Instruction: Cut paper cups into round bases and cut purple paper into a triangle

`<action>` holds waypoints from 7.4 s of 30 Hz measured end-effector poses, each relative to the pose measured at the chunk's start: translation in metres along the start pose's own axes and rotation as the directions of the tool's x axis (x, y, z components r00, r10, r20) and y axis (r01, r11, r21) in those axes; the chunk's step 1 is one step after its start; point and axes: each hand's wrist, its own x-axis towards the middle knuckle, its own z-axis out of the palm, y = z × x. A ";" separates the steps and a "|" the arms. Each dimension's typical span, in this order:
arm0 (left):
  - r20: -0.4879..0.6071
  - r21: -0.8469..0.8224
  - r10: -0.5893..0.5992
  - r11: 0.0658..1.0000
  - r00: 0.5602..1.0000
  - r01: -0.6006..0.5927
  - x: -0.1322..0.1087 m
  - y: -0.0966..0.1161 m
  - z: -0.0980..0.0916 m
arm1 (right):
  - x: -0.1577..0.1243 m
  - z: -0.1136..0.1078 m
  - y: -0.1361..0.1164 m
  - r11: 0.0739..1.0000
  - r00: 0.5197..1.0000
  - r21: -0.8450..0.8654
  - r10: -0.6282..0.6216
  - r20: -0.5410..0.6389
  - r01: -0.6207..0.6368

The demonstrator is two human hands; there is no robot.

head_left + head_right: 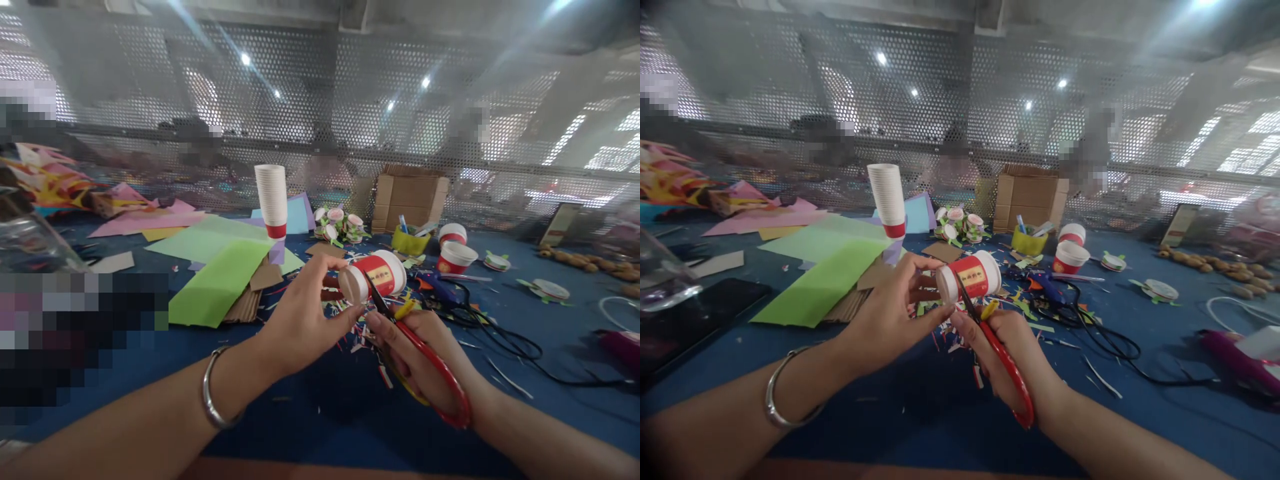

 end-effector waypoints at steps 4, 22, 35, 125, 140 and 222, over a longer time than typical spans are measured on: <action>-0.064 -0.257 -0.258 0.938 0.964 0.234 0.006 -0.004 0.001 | 0.009 -0.005 0.003 0.992 0.994 -0.084 -0.083 0.074 0.089; -0.023 -0.324 -0.271 0.913 0.962 0.249 0.000 0.003 0.010 | 0.009 -0.003 0.009 0.977 0.988 -0.143 -0.153 0.033 0.156; -0.108 -0.099 -0.034 0.995 0.994 0.023 -0.003 0.002 0.009 | 0.004 -0.002 0.009 0.973 0.978 -0.095 -0.209 -0.001 0.208; -0.086 0.396 0.404 0.853 0.911 -0.340 -0.002 0.011 -0.002 | -0.001 -0.005 0.005 0.971 0.977 -0.109 -0.210 0.016 0.211; -0.110 -0.207 0.005 0.978 0.994 -0.027 -0.001 0.009 0.007 | -0.001 -0.007 0.003 0.967 0.970 -0.091 -0.242 -0.024 0.239; -0.099 -0.151 -0.041 0.988 0.994 0.025 -0.006 0.013 0.006 | 0.003 -0.007 0.009 0.977 0.983 -0.110 -0.179 0.030 0.182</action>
